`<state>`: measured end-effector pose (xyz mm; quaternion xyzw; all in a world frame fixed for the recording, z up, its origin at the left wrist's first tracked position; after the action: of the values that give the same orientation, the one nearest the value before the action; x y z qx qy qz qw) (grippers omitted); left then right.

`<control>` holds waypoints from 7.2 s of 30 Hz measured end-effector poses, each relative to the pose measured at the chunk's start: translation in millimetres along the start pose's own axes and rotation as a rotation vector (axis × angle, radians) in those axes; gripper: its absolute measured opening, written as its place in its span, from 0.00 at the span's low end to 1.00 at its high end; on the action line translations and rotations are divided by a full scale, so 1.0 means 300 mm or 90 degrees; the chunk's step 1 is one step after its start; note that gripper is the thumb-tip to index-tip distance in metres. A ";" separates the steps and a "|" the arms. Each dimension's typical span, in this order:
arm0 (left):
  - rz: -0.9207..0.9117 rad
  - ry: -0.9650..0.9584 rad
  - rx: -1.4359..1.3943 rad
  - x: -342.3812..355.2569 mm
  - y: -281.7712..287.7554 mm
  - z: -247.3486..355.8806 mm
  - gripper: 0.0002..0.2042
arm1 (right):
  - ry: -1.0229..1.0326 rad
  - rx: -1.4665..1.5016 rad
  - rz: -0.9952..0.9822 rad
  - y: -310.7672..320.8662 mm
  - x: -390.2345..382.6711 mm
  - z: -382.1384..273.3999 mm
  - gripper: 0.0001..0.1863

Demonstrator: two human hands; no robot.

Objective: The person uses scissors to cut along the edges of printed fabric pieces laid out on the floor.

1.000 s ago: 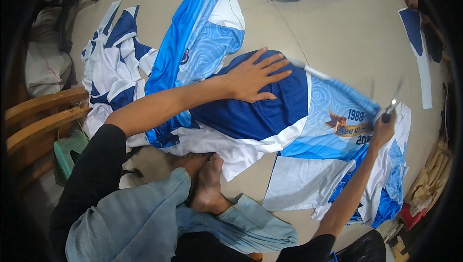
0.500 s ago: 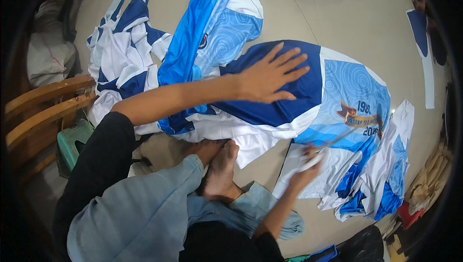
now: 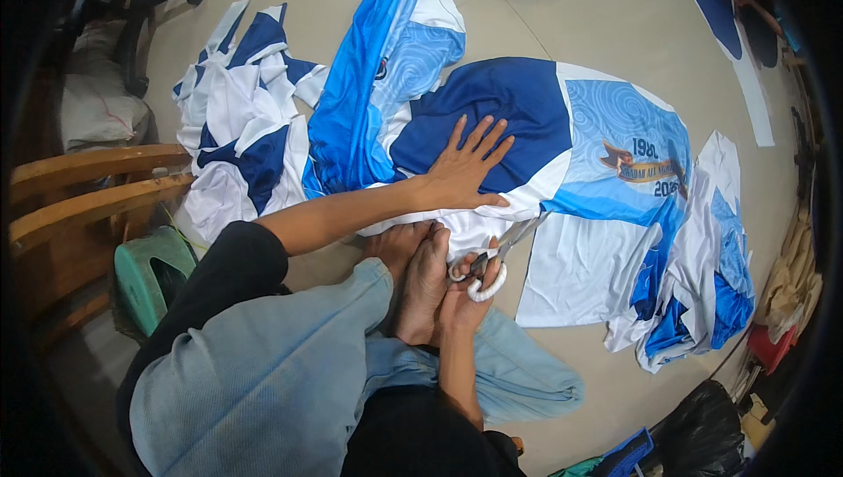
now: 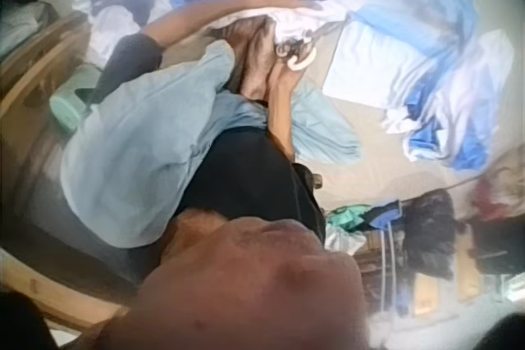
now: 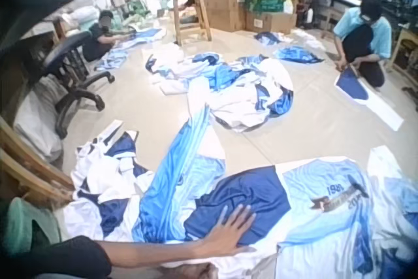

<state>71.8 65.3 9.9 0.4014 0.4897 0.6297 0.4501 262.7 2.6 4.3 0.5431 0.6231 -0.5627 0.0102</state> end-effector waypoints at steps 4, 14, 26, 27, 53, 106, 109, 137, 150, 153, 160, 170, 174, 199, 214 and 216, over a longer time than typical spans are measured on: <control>0.031 0.001 0.010 0.003 0.008 -0.031 0.54 | -0.014 0.006 -0.016 -0.036 -0.010 0.021 0.29; 0.015 -0.012 0.014 0.017 0.001 -0.073 0.60 | 0.107 -0.075 -0.006 -0.050 0.133 0.021 0.29; 0.036 -0.007 -0.007 0.009 0.014 -0.079 0.59 | 0.116 -0.085 0.001 -0.087 0.145 0.017 0.17; 0.036 -0.007 -0.007 0.009 0.013 -0.077 0.59 | 0.115 -0.084 -0.001 -0.081 0.147 0.017 0.17; -0.009 -0.020 0.012 0.020 0.004 -0.094 0.60 | 0.058 -0.233 0.065 -0.045 0.112 -0.100 0.22; -0.024 -0.018 0.017 0.020 0.018 -0.105 0.60 | -0.030 -0.442 -0.068 -0.055 0.292 -0.366 0.24; -0.021 -0.020 0.018 0.019 0.025 -0.100 0.59 | -0.036 -0.429 -0.084 -0.098 0.330 -0.380 0.24; -0.070 -0.019 0.003 0.030 0.033 -0.102 0.60 | -0.055 -0.501 -0.116 -0.181 0.467 -0.415 0.28; -0.071 -0.010 -0.028 0.029 0.044 -0.104 0.60 | -0.076 -0.612 -0.099 -0.215 0.509 -0.458 0.22; -0.067 -0.011 -0.026 0.029 0.043 -0.102 0.61 | -0.081 -0.552 -0.115 -0.211 0.527 -0.471 0.23; -0.080 -0.006 -0.024 0.029 0.040 -0.103 0.61 | -0.079 -0.564 -0.143 -0.286 0.597 -0.451 0.27; -0.099 0.007 -0.036 0.030 0.035 -0.108 0.63 | -0.114 -0.657 -0.108 -0.308 0.622 -0.474 0.23; -0.106 0.009 -0.052 0.033 0.033 -0.107 0.63 | -0.131 -0.590 -0.157 -0.328 0.658 -0.487 0.23; -0.113 0.017 -0.051 0.027 0.033 -0.112 0.63 | -0.107 -0.691 -0.248 -0.492 0.798 -0.454 0.24; -0.126 0.011 -0.060 0.038 0.034 -0.113 0.61 | -0.119 -0.742 -0.239 -0.546 0.825 -0.437 0.21; -0.120 0.013 -0.061 0.038 0.038 -0.115 0.61 | -0.118 -0.719 -0.238 -0.551 0.830 -0.433 0.21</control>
<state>34.0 66.3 14.8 0.3250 0.4994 0.6112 0.5209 124.5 297.7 10.4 0.2835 0.9071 -0.1819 0.2524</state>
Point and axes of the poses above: each hand's wrist, its own x-axis towards the middle knuckle, its own y-axis out of the back of the hand, z = x × y, the point moved 9 cm from there along x, towards the middle knuckle, and after that the axes turned 13 degrees about x, right-handed, at the moved point
